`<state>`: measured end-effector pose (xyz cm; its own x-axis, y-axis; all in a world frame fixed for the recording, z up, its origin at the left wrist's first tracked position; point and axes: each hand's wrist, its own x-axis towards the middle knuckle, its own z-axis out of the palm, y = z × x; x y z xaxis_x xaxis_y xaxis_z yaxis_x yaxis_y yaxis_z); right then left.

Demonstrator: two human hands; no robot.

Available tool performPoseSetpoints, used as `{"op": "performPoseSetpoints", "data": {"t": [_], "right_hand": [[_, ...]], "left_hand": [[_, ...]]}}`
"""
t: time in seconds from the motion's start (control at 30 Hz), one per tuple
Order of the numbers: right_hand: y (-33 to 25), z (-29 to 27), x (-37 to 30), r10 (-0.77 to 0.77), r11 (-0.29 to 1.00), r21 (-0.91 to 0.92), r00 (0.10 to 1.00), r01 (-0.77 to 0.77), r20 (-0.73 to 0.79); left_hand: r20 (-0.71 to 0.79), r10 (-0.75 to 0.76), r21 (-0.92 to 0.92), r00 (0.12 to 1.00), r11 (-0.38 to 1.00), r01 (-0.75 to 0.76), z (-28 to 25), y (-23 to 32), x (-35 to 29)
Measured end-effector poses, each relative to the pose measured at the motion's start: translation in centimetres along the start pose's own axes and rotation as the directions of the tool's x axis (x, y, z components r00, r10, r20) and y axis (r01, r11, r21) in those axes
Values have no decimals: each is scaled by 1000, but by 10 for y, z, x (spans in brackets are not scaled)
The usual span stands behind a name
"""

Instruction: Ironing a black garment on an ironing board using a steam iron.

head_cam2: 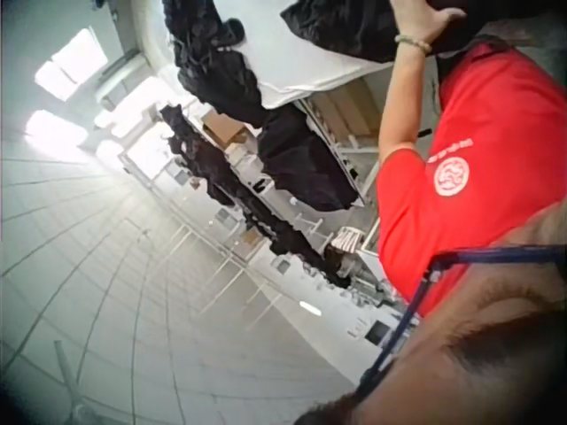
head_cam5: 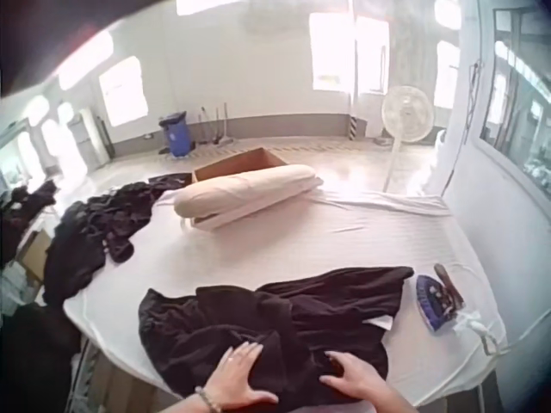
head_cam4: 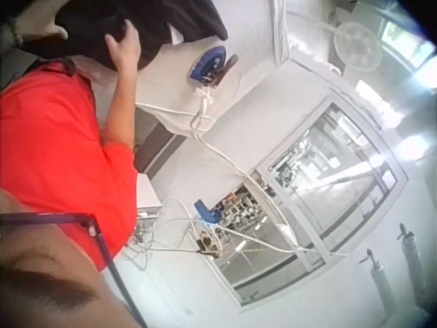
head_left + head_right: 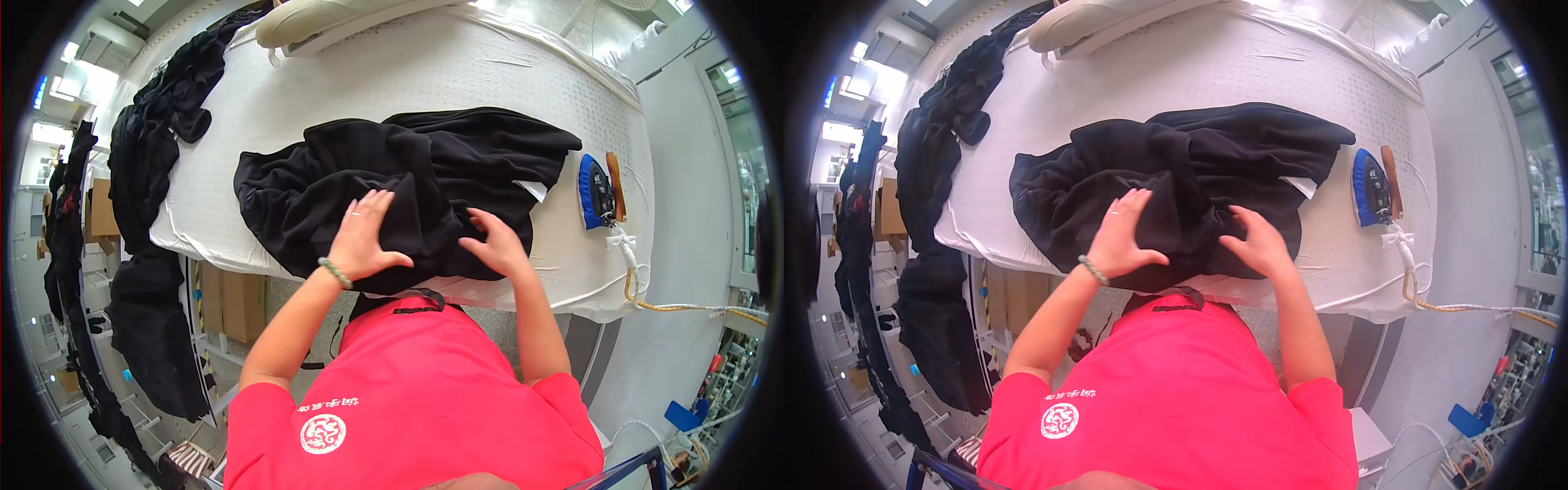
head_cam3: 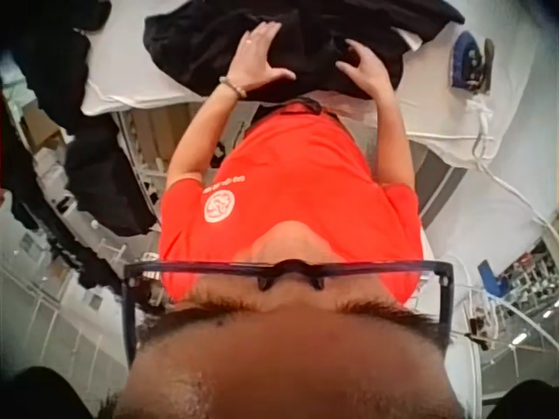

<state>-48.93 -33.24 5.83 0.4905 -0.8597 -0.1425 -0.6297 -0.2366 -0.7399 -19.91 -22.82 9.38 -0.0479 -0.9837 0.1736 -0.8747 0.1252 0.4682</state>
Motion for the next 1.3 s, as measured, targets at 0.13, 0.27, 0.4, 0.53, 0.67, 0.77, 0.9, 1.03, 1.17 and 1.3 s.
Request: {"op": "performPoseSetpoints", "data": {"t": [0.13, 0.27, 0.4, 0.53, 0.67, 0.77, 0.9, 1.03, 1.17, 1.3], "right_hand": [[-13, 19, 8, -40, 989, -140, 999, 41, 14], [2, -1, 5, 92, 995, 29, 988, -96, 122], [27, -32, -16, 175, 971, 129, 966, -202, 190], [55, -31, -27, 69, 994, 72, 973, -87, 220], [25, -23, -5, 157, 977, 90, 934, -195, 319], [-18, -25, 12, 197, 978, -7, 905, -210, 376], [-23, -37, 25, 159, 966, 112, 879, -232, 449], [-104, -111, 15, 101, 912, 354, 949, -208, 297], [-147, -161, -59, -15, 665, 720, 968, 197, -251], [-139, -205, -142, 71, 530, 701, 800, 476, -596]], "left_hand": [[-37, -27, 55, 999, 998, 29, 22, 3, 1], [-198, -359, -324, 912, 902, 284, -55, -24, 1], [-373, -784, -870, 496, 482, 107, -195, -105, -77], [-477, -872, -871, 114, 451, -196, -249, -149, -166], [-120, -920, -992, -372, 94, 89, -140, -146, -227], [281, -947, -918, 158, -217, 333, -61, -105, -217], [384, -880, -844, 280, -211, 493, -31, -90, -164], [448, -851, -780, 273, -223, 585, -16, -127, -160], [620, -655, -742, 431, -313, 593, -4, -140, -161], [528, -391, -775, 754, -585, 240, -33, -100, -94]]}}
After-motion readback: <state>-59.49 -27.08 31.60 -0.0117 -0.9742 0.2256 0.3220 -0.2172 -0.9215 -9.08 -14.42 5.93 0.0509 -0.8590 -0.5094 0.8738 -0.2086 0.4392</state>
